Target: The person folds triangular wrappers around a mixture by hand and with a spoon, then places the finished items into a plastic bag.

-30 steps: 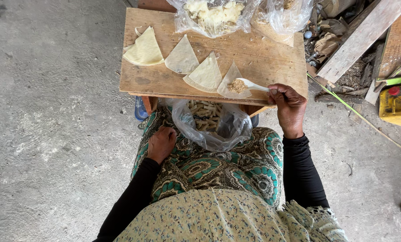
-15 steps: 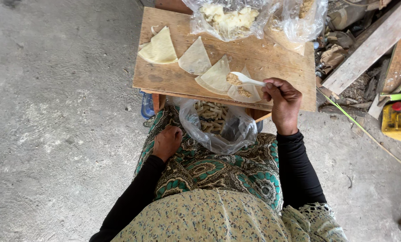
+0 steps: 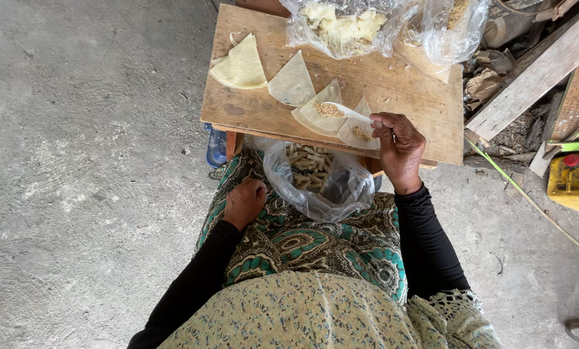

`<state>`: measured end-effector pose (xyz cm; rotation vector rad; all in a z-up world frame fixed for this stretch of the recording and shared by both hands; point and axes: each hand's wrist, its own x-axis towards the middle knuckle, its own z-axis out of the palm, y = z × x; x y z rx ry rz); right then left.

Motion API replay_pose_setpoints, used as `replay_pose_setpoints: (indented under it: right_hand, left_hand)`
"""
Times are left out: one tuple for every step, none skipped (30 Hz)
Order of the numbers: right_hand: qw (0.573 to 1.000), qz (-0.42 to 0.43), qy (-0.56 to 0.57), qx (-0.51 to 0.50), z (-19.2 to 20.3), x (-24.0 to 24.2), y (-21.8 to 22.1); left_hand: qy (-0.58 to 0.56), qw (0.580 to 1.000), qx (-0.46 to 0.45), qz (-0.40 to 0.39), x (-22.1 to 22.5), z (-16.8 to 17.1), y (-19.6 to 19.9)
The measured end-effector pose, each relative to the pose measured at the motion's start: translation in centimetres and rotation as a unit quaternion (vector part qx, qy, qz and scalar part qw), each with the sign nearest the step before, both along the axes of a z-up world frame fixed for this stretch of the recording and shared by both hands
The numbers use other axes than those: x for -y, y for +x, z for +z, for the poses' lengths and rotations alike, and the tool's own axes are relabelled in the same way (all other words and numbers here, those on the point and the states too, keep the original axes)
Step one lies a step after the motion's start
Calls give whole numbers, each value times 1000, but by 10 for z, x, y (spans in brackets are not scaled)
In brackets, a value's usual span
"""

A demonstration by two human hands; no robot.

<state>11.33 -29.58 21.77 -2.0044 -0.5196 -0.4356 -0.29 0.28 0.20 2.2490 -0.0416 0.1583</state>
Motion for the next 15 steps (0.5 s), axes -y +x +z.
replay_pose_setpoints:
  right_hand:
    - [1000, -3, 1, -1, 0, 0, 0]
    - [1000, -6, 2, -2, 1, -1, 0]
    - [1000, -8, 3, -4, 1, -1, 0]
    - [1000, -9, 7, -3, 0, -1, -1]
    - [1000, -9, 11, -2, 0, -1, -2]
    - [1000, -10, 15, -1, -1, 0, -2]
    - [1000, -11, 14, -1, -1, 1, -1]
    - [1000, -14, 13, -1, -2, 2, -1]
    - [1000, -16, 11, -2, -3, 3, -1]
    - [1000, -15, 19, -9, -5, 3, 0]
    - [999, -14, 26, -17, -6, 4, 0]
    - [999, -12, 33, -25, -8, 4, 0]
    - [998, -14, 40, -35, -9, 5, 1]
    - [998, -16, 47, -46, -10, 6, 2]
    - [997, -17, 55, -57, -10, 7, 3]
  left_hand:
    - [-2, 1000, 4, 1, 1, 0, 0]
    - [-4, 1000, 8, 3, 1, 0, -1]
    - [-4, 1000, 6, 2, 0, -1, -1]
    - [-3, 1000, 4, 2, 0, -1, 0]
    - [-3, 1000, 2, 1, 0, -1, 0]
    - [-4, 1000, 2, 1, 0, -1, 0]
    - [-4, 1000, 3, 1, 0, 0, 0]
    - [-6, 1000, 3, 0, 0, 0, 0]
    - [-7, 1000, 2, 1, 0, 1, -1]
    - [-8, 1000, 2, 2, 0, 1, -1]
    - [-9, 1000, 1, 2, 0, 2, -1]
    - [-8, 1000, 1, 2, 0, 2, 0]
    - [-8, 1000, 1, 2, 0, 3, 0]
    - [-7, 1000, 0, 2, 0, 2, -1]
    - [-8, 1000, 2, 2, 0, 2, -1]
